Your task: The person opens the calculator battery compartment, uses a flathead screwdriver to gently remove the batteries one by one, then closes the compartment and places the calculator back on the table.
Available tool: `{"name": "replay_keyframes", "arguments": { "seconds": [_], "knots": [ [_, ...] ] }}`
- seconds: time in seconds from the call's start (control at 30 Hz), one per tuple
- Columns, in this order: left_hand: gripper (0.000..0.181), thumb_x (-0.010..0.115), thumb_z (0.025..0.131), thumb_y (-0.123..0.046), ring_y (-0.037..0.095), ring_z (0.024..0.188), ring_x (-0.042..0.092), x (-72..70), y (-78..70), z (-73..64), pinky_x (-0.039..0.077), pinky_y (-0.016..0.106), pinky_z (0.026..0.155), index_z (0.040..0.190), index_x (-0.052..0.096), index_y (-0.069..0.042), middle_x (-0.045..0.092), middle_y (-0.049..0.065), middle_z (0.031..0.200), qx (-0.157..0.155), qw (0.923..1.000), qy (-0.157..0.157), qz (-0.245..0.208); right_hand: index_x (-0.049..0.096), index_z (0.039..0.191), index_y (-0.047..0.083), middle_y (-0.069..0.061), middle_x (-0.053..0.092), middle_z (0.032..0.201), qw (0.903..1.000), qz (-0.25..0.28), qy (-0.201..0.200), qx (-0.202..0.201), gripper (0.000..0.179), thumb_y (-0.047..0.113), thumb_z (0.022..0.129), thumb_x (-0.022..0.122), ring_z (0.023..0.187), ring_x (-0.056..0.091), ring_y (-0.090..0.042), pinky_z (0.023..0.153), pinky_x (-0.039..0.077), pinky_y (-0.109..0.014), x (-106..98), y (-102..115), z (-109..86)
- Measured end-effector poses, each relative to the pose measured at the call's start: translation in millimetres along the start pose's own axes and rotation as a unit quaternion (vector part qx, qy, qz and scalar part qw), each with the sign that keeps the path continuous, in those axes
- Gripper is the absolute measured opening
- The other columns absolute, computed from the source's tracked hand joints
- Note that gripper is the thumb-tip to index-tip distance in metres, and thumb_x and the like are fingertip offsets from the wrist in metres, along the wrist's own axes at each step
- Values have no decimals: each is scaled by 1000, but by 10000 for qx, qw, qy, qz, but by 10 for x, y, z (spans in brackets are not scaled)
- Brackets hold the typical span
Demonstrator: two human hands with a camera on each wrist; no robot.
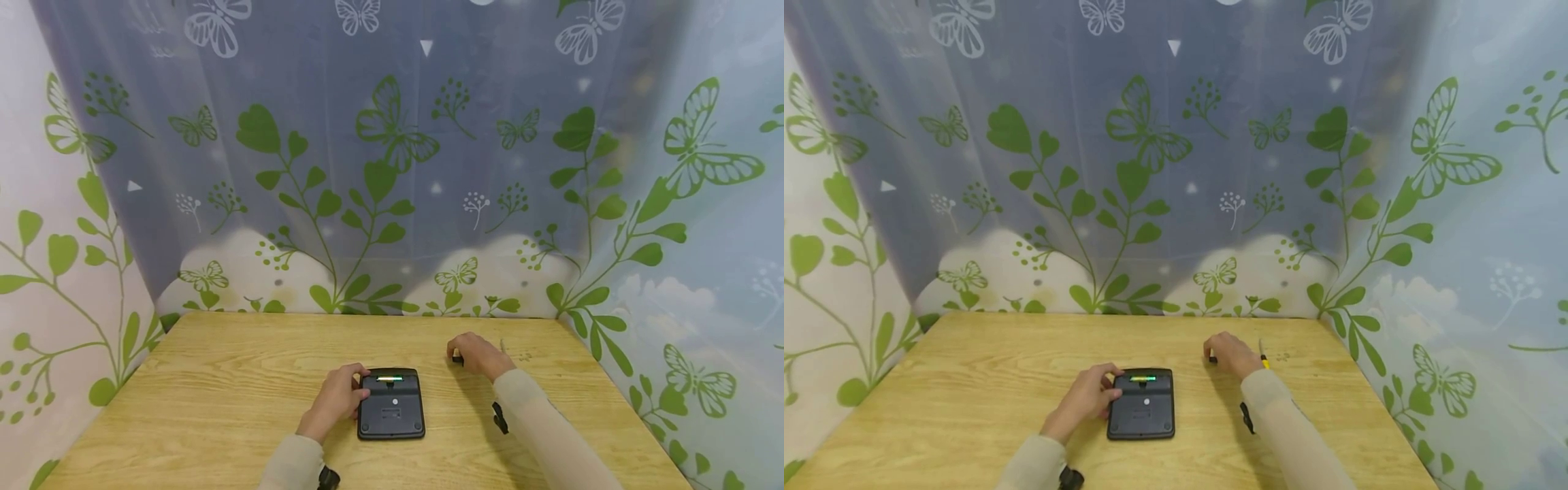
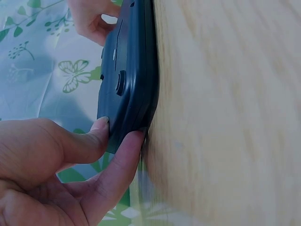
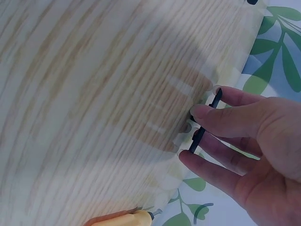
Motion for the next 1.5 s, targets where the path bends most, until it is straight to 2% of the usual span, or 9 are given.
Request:
{"name": "replay_keyframes", "arguments": {
  "seconds": [0.3, 0.63, 1.5],
  "knots": [
    [33, 72, 93, 2, 17, 67, 62, -4, 7, 7, 55, 26, 49, 126, 67, -2, 69, 14, 89, -6, 10000, -13, 28, 77, 106, 8, -14, 74, 111, 10000, -71, 20, 47, 37, -22, 88, 63, 105, 71, -32, 93, 60, -48, 4, 34, 4],
    [34, 72, 94, 1, 17, 69, 62, 0, 4, 9, 56, 26, 50, 127, 67, -3, 69, 14, 90, -74, 10000, -7, 14, 75, 107, 7, -15, 73, 107, 9994, -301, -3, -159, 36, -21, 90, 61, 101, 70, -32, 91, 60, -46, 32, 39, 19],
    [34, 71, 94, 1, 18, 70, 63, 8, 5, 14, 56, 26, 51, 128, 66, -3, 69, 15, 93, -138, 9999, 45, 9, 73, 113, 8, -13, 68, 105, 9995, -276, -146, 7, 31, -14, 92, 66, 97, 67, -28, 90, 60, -44, 80, 25, -6]
  ]
}}
Point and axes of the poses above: each hand's wrist, its own z-axis towards the middle knuckle, its own x-axis out of the palm, y = z × x, the point moved 4 cm from there along z, towards the middle knuckle
